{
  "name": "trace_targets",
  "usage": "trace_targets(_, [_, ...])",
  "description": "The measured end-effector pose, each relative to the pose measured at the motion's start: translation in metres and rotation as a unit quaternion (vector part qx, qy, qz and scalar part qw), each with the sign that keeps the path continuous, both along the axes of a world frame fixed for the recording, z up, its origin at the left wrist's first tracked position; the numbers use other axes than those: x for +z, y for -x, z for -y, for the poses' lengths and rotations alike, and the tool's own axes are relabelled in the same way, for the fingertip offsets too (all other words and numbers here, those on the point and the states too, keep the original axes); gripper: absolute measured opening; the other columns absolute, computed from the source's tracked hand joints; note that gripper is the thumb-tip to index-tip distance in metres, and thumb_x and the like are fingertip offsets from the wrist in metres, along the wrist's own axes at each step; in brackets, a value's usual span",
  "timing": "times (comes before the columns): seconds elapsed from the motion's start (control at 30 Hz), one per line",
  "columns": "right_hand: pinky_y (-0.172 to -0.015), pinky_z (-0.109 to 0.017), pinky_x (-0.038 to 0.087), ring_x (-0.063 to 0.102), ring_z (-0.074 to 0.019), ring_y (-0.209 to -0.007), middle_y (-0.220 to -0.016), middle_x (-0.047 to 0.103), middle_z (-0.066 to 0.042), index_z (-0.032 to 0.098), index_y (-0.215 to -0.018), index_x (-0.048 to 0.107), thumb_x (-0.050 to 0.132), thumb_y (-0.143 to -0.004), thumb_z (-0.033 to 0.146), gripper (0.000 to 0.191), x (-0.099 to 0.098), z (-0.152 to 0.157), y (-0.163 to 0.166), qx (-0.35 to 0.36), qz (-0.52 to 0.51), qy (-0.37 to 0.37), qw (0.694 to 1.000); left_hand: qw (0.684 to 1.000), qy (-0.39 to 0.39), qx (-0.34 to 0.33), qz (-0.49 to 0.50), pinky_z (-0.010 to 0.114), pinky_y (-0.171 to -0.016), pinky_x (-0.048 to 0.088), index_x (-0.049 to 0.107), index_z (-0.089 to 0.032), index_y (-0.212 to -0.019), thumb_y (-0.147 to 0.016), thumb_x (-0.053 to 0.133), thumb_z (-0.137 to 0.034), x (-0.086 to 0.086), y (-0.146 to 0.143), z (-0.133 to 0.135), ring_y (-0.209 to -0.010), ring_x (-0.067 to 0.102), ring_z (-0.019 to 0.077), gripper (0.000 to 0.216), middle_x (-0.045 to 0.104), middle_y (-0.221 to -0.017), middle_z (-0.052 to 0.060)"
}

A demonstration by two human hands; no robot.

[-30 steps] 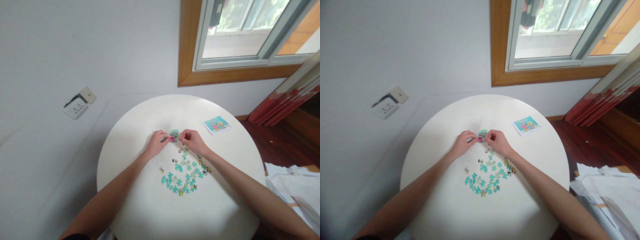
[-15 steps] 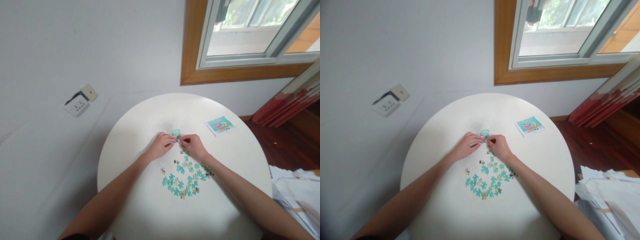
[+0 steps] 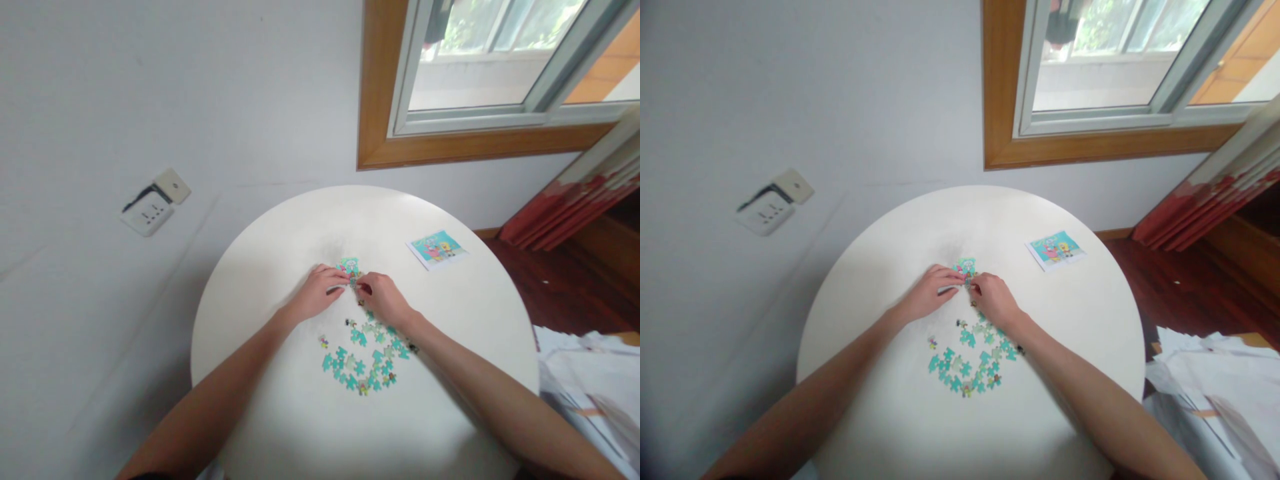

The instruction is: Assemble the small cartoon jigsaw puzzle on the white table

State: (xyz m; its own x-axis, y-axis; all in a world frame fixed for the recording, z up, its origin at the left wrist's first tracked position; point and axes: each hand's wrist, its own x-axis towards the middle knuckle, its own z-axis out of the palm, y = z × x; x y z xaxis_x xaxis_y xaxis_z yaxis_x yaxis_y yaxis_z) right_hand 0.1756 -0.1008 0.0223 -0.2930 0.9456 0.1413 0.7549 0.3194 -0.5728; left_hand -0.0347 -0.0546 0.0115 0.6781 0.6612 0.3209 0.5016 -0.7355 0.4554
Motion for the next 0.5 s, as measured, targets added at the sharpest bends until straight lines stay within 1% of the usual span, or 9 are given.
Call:
trace_targets(0.07, [-0.074, -0.023, 0.040, 0.060, -0.0139, -0.077, -0.090, 0.067, -0.005, 0.019, -0.087, 0.073, 0.057, -0.088, 0.013, 0.017, 0.0007, 0.0004, -0.0028, 0.018, 0.008, -0.004, 1.000, 1.000, -0.004, -0.003, -0.002, 0.041, -0.099, 0.043, 0.073, -0.027, -0.108, -0.090, 0.064, -0.017, 0.0011, -0.0002, 0.0004, -0.110, 0.060, 0.0204, 0.022, 0.071, -0.118, 0.000])
trace_targets(0.13, [-0.075, -0.023, 0.041, 0.061, -0.0139, -0.080, -0.096, 0.066, -0.005, 0.021, -0.092, 0.073, 0.058, -0.090, 0.016, 0.016, 0.0008, 0.0006, -0.0041, 0.030, 0.022, -0.004, 0.999, 1.000, -0.007, -0.005, -0.004, 0.041, -0.099, 0.043, 0.073, -0.027, -0.108, -0.090, 0.063, -0.016, 0.0022, -0.0004, 0.0009, -0.110, 0.060, 0.0202, 0.023, 0.071, -0.118, -0.001])
trace_targets(0.3, [-0.076, -0.023, 0.041, 0.061, -0.0144, -0.083, -0.096, 0.065, -0.005, 0.021, -0.098, 0.072, 0.055, -0.095, 0.022, 0.017, -0.0014, 0.0008, -0.0006, 0.015, 0.045, -0.014, 0.999, 1.000, -0.015, -0.001, -0.011, 0.041, -0.099, 0.044, 0.073, -0.027, -0.107, -0.090, 0.064, -0.017, 0.0023, -0.0006, 0.0007, -0.110, 0.061, 0.0206, 0.022, 0.071, -0.118, 0.000])
trace_targets(0.5, [-0.074, -0.023, 0.040, 0.059, -0.0137, -0.079, -0.095, 0.065, -0.004, 0.021, -0.094, 0.070, 0.057, -0.095, 0.025, 0.014, -0.0018, 0.0020, 0.0020, 0.007, 0.039, -0.023, 0.999, 1.000, -0.016, -0.008, -0.012, 0.041, -0.098, 0.044, 0.073, -0.027, -0.107, -0.090, 0.064, -0.018, 0.0008, 0.0002, -0.0007, -0.109, 0.061, 0.0209, 0.021, 0.071, -0.118, 0.000])
